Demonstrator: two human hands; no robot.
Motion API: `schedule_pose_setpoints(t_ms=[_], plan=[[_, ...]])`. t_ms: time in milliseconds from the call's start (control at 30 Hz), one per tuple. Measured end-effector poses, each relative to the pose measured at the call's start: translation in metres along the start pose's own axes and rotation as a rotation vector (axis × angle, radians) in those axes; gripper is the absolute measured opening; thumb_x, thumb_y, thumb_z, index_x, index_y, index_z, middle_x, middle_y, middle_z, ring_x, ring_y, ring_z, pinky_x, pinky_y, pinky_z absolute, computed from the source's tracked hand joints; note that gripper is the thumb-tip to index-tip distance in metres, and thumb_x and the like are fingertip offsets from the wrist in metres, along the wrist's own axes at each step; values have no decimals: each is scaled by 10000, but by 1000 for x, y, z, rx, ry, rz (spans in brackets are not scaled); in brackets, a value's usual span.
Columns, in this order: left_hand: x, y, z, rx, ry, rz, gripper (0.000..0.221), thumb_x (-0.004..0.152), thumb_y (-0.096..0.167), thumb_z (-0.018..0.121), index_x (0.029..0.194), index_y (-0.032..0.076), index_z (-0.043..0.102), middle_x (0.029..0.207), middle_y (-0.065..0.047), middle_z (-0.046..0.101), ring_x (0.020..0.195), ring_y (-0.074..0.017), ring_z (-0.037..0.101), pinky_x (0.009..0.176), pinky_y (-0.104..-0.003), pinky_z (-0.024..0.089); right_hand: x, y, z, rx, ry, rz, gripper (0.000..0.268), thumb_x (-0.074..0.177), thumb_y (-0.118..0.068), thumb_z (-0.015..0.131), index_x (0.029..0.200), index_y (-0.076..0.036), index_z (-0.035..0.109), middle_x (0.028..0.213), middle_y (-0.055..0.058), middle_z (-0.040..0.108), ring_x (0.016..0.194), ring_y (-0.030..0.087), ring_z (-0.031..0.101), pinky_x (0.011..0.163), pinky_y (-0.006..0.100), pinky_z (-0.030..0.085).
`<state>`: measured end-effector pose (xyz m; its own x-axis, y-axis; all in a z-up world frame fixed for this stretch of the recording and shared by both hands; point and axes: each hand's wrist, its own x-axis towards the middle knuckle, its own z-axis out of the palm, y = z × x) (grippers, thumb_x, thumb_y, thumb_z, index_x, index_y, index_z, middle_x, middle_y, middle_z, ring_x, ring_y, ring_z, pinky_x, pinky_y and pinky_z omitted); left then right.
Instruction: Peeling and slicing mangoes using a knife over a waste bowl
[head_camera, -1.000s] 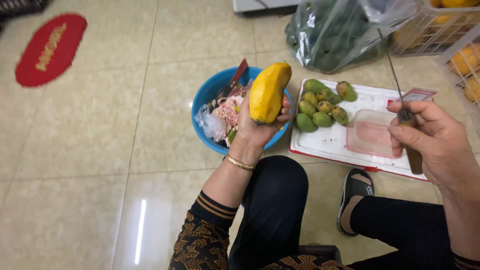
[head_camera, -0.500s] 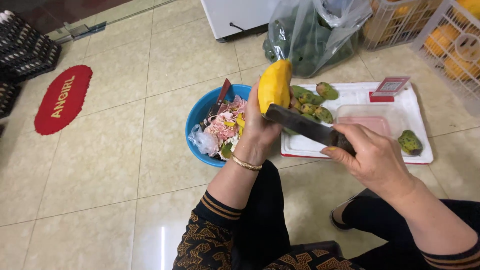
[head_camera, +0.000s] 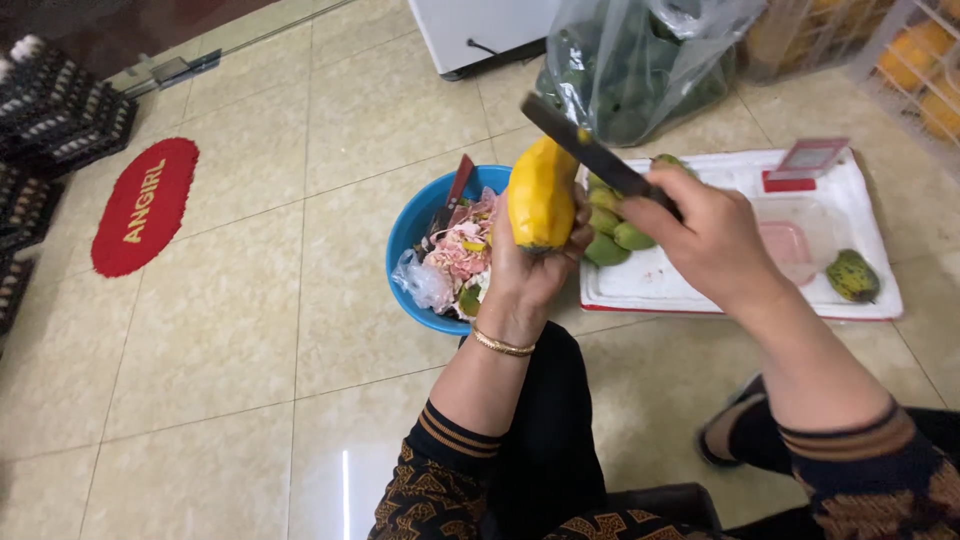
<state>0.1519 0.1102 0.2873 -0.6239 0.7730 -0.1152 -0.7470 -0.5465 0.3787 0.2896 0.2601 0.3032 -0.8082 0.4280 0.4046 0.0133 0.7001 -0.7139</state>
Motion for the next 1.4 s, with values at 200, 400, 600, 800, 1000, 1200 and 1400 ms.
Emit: schedule_pose_setpoints(t_ms=[200, 400, 600, 800, 1000, 1200, 1400], plan=[[24, 23, -64, -120, -142, 35, 513, 1016, 527, 486, 1106, 36, 606, 926, -184, 556, 768, -291, 525, 614, -317, 414, -51, 4, 24, -175, -134, -106, 492, 863, -639, 683, 1164, -249, 698, 974, 71, 777, 925, 328, 748, 792, 455, 576], [16, 20, -63, -176, -277, 48, 515, 1025, 507, 478, 1189, 27, 568, 983, -165, 488, 833, -286, 459, 683, -329, 411, -49, -2, 30, -258, -90, -201, 500, 900, -644, 655, 1182, -232, 686, 984, 67, 765, 901, 301, 748, 765, 428, 585], [32, 9, -81, -154, -158, 78, 423, 1004, 436, 571, 1159, 51, 655, 1018, -196, 607, 879, -337, 597, 730, -379, 518, -36, -29, 29, -305, 7, -262, 502, 953, -645, 637, 1173, -197, 686, 939, 86, 746, 847, 305, 747, 733, 441, 581], [-17, 3, -33, -114, -225, 10, 491, 1021, 511, 493, 1168, 52, 586, 949, -171, 510, 792, -285, 468, 629, -350, 421, 0, -12, 8, -5, -23, 50, 394, 1021, -623, 658, 1131, -246, 693, 799, 56, 714, 874, 335, 717, 806, 460, 539], [-36, 16, -25, -143, -169, 40, 254, 971, 272, 508, 1084, 77, 625, 917, -160, 614, 723, -196, 510, 551, -266, 329, -40, -22, -12, 36, -252, -46, 489, 940, -562, 499, 1079, -130, 679, 615, 27, 609, 491, 181, 594, 453, 317, 426], [-31, 18, -55, -96, -65, 77, 386, 997, 421, 504, 1023, 57, 629, 863, -106, 595, 731, -282, 502, 608, -340, 423, -66, -33, 12, -170, -118, -61, 495, 928, -633, 632, 1178, -211, 686, 819, 208, 735, 850, 429, 719, 792, 530, 551], [-44, 8, -69, -129, -118, 30, 506, 998, 559, 521, 1093, 77, 644, 878, -137, 538, 769, -316, 480, 618, -369, 386, -39, -50, 24, -195, -152, -7, 508, 971, -666, 597, 1169, -202, 646, 884, 212, 722, 904, 438, 716, 784, 559, 535]])
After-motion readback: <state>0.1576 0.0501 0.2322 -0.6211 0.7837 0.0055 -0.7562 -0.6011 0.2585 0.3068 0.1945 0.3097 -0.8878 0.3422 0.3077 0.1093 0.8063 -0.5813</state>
